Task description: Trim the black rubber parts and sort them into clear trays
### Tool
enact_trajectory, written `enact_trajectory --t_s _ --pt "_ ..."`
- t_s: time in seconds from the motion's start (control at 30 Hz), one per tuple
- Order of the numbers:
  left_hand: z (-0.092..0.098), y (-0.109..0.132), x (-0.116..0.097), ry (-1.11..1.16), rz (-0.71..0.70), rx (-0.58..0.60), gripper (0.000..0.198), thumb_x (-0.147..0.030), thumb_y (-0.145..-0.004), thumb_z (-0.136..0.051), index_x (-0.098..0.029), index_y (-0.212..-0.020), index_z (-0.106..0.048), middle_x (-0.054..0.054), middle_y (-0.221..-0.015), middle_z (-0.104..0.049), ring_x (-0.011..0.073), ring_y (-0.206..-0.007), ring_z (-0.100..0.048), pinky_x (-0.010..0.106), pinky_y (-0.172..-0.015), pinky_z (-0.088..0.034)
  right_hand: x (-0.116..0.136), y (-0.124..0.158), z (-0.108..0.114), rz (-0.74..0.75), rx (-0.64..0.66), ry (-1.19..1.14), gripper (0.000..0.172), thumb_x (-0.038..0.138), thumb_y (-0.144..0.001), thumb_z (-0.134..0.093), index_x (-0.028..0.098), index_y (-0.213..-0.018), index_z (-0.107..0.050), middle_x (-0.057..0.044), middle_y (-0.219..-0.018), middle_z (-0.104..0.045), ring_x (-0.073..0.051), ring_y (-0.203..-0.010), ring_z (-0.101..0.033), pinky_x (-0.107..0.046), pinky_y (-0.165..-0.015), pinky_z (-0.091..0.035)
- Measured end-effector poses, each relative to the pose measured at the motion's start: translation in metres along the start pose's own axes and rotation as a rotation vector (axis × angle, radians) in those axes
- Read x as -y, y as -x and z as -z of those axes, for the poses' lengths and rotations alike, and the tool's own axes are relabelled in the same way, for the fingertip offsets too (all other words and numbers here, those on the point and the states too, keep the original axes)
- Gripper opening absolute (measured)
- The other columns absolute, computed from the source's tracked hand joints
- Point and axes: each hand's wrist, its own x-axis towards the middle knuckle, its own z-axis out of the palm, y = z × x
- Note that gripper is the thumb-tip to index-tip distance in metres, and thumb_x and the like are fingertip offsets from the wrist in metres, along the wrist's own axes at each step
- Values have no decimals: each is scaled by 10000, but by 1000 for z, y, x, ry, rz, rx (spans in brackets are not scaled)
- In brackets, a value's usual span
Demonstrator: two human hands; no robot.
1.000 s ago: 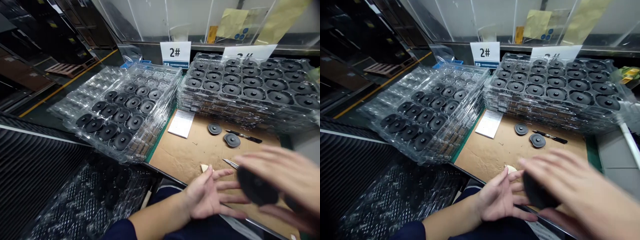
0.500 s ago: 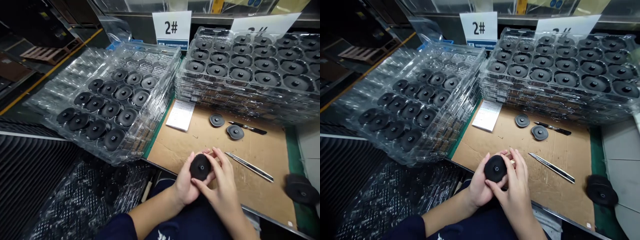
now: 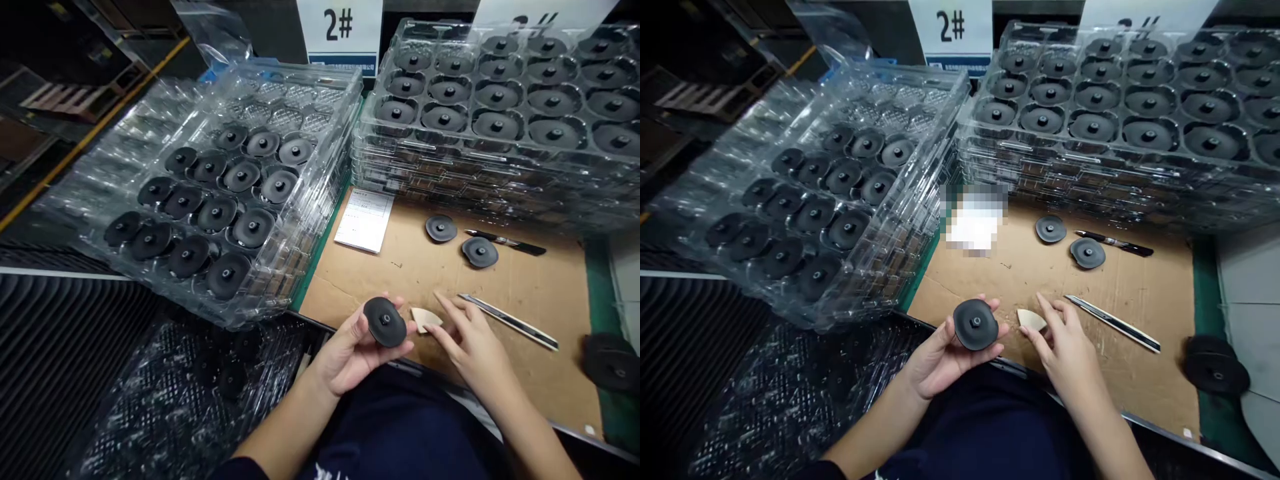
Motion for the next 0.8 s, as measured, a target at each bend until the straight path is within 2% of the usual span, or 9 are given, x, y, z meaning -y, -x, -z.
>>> enact_trajectory --t_s 0.07,0.17,0.27,0.37,0.43,0.5,0.63,0.7,0.8 --pt "-1 0 1 23 -45 -40 424 -330 -824 -618 -215 -1219 -517 94 -1428 -421 344 -1242 -467 441 -1031 -376 -8 4 -19 12 -24 24 364 422 -876 -500 227 -1171 -586 -117 -1153 -532 -192 -788 -621 -345 -700 -534" --pt "-5 -4 4 44 -87 -69 458 -301 -812 -638 -201 -1229 -476 119 -1322 -523 330 -1249 -463 413 -1062 -342 -10 14 -42 113 -21 -62 261 327 -901 -473 237 -1094 -623 -91 -1136 -565 -214 -988 -581 -346 -837 -504" --pt "-11 -8 9 28 -97 -51 505 -298 -768 -688 -209 -1213 -467 101 -1257 -565 338 -1236 -475 421 -1069 -333 -8 23 -53 147 -60 -111 256 288 -911 -458 209 -1089 -624 -102 -1000 -593 -206 -918 -578 -353 -793 -498" --pt "-17 -8 14 -23 -102 -23 533 -308 -738 -714 -217 -1206 -476 94 -1284 -542 346 -1226 -482 440 -1056 -347 -10 23 -52 176 -58 -142 212 312 -890 -500 207 -1002 -647 -72 -866 -621 -197 -821 -587 -334 -728 -494" --pt "-21 -6 15 -68 -120 -16 552 -314 -734 -715 -217 -1220 -472 107 -1308 -525 344 -1225 -484 435 -1039 -364 -11 18 -40 177 -60 -163 200 312 -889 -498 210 -988 -640 -50 -852 -645 -183 -806 -601 -308 -718 -495" --pt "-24 -5 16 -117 -138 -16 581 -317 -731 -718 -216 -1243 -462 122 -1322 -516 339 -1224 -486 421 -1026 -376 -6 11 -17 126 -107 -175 219 302 -899 -479 201 -1046 -607 -50 -926 -657 -171 -811 -610 -284 -695 -491" --pt "-32 -5 18 -214 -170 -14 612 -321 -717 -731 -213 -1263 -477 131 -1333 -510 333 -1228 -481 425 -1009 -400 30 3 41 21 -314 -193 274 268 -889 -517 231 -1157 -561 -42 -1056 -630 -158 -834 -593 -271 -705 -462" --pt "-37 -6 21 -255 -164 -6 645 -343 -687 -752 -201 -1262 -499 139 -1327 -517 324 -1225 -483 398 -980 -432 55 5 60 158 -383 -228 300 200 -870 -543 232 -1167 -563 -43 -1068 -623 -162 -877 -579 -279 -755 -449" --pt "-45 -7 23 -302 -138 0 645 -343 -661 -772 -206 -1245 -535 127 -1284 -560 288 -1184 -525 318 -911 -479 81 11 69 395 -278 -268 311 93 -858 -512 183 -1150 -570 -52 -966 -631 -156 -856 -561 -287 -778 -444"
